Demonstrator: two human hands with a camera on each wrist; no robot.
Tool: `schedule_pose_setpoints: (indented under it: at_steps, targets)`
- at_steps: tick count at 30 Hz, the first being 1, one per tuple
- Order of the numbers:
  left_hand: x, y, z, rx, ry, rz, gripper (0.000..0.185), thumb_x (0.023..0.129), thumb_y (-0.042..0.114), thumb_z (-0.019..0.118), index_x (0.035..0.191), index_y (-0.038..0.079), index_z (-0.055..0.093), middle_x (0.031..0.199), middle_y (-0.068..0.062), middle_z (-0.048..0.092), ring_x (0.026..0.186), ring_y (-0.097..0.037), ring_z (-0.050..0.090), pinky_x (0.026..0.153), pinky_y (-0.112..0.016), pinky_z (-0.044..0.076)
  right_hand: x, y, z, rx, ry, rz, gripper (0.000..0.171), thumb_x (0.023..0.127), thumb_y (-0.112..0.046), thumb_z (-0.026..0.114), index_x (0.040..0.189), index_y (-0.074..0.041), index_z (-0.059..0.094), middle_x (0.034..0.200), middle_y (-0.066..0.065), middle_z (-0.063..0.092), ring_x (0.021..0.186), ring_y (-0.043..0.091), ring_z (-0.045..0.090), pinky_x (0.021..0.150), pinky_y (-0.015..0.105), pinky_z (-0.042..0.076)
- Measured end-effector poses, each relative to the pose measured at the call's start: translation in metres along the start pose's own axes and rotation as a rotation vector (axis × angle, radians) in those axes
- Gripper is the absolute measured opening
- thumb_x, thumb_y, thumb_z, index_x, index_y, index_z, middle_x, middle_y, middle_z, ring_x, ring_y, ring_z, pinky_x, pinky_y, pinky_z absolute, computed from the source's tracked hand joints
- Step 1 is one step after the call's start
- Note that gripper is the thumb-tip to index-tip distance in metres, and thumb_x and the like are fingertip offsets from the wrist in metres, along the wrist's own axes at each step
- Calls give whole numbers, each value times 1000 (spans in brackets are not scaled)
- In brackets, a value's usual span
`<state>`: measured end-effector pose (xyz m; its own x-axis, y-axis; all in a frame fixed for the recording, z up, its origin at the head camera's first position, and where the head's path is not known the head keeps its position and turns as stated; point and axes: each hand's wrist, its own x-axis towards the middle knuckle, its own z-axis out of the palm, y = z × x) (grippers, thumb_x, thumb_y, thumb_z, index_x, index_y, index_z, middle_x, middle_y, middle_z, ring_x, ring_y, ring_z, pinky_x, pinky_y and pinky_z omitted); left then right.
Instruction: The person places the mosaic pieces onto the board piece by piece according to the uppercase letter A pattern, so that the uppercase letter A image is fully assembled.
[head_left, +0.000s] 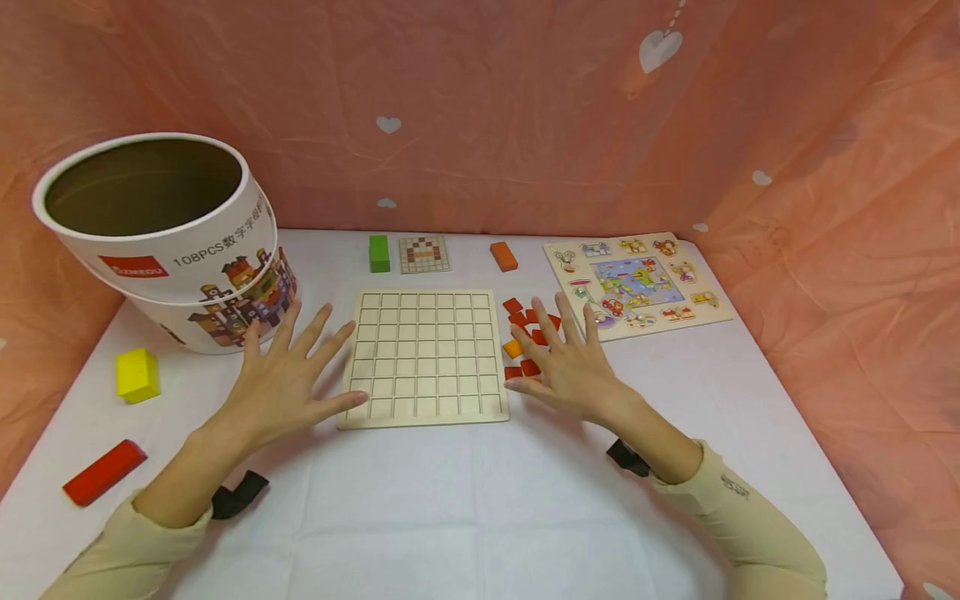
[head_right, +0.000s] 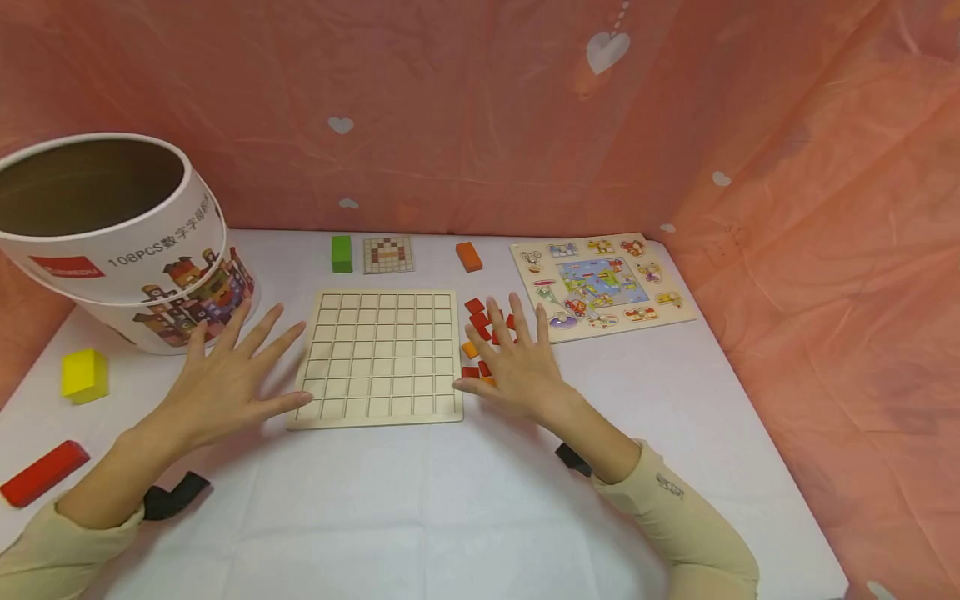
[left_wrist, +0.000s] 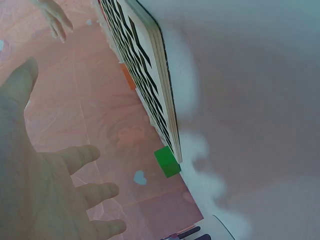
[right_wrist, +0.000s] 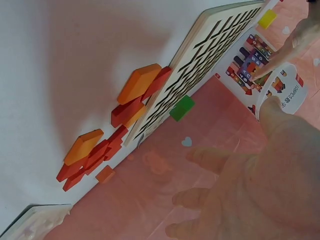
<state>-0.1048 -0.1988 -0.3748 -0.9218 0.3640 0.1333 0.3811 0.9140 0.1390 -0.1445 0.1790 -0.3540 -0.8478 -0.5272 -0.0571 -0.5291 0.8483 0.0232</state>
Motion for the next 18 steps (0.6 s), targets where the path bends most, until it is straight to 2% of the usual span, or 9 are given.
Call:
schedule_pose_setpoints:
  at_steps: [4, 7, 9, 11, 15, 18]
  targets:
    - [0, -1, 1, -7, -9, -2, 95, 84, 74, 55, 157, 17, 32, 163, -18, 20, 150, -43, 0, 106, -76, 4, 2, 2, -1, 7, -15, 4, 79, 94, -65, 49, 156, -19, 34, 165, 19, 6, 148, 44, -11, 111, 67, -10]
    - [0, -3, 3, -63, -25, 23, 92, 86, 67, 60, 156, 15, 32, 162, -19, 23, 145, -47, 18, 105, -75, 15, 8, 15, 0, 96, -33, 13, 77, 96, -61, 50, 157, -17, 32, 165, 19, 8, 149, 45, -6, 111, 68, -5]
    - [0, -6, 5, -141, -40, 56, 89, 87, 57, 67, 155, 12, 33, 159, -21, 27, 139, -49, 29, 102, -74, 24, 15, 30, 1, 234, -30, 10, 74, 98, -52, 55, 156, -11, 33, 164, 21, 15, 149, 45, 4, 113, 67, 2]
    - [0, -10, 10, -254, -63, 93, 88, 86, 45, 74, 154, 7, 34, 157, -24, 30, 134, -50, 35, 101, -72, 28, 23, 50, 3, 421, -19, 3, 66, 99, -35, 60, 152, -4, 37, 159, 23, 27, 147, 44, 17, 114, 65, 12]
    - [2, -19, 19, -475, -117, 127, 86, 81, 27, 83, 150, 2, 38, 154, -25, 34, 136, -48, 33, 108, -68, 23, 41, 86, 12, 748, 7, -28, 49, 93, 0, 64, 138, 10, 49, 140, 30, 50, 129, 45, 45, 106, 59, 36]
    - [3, -24, 24, -568, -146, 130, 84, 79, 21, 85, 148, 1, 42, 153, -24, 36, 138, -47, 31, 110, -66, 22, 51, 100, 19, 861, 9, -34, 42, 89, 10, 63, 130, 14, 54, 127, 32, 58, 117, 45, 53, 99, 57, 43]
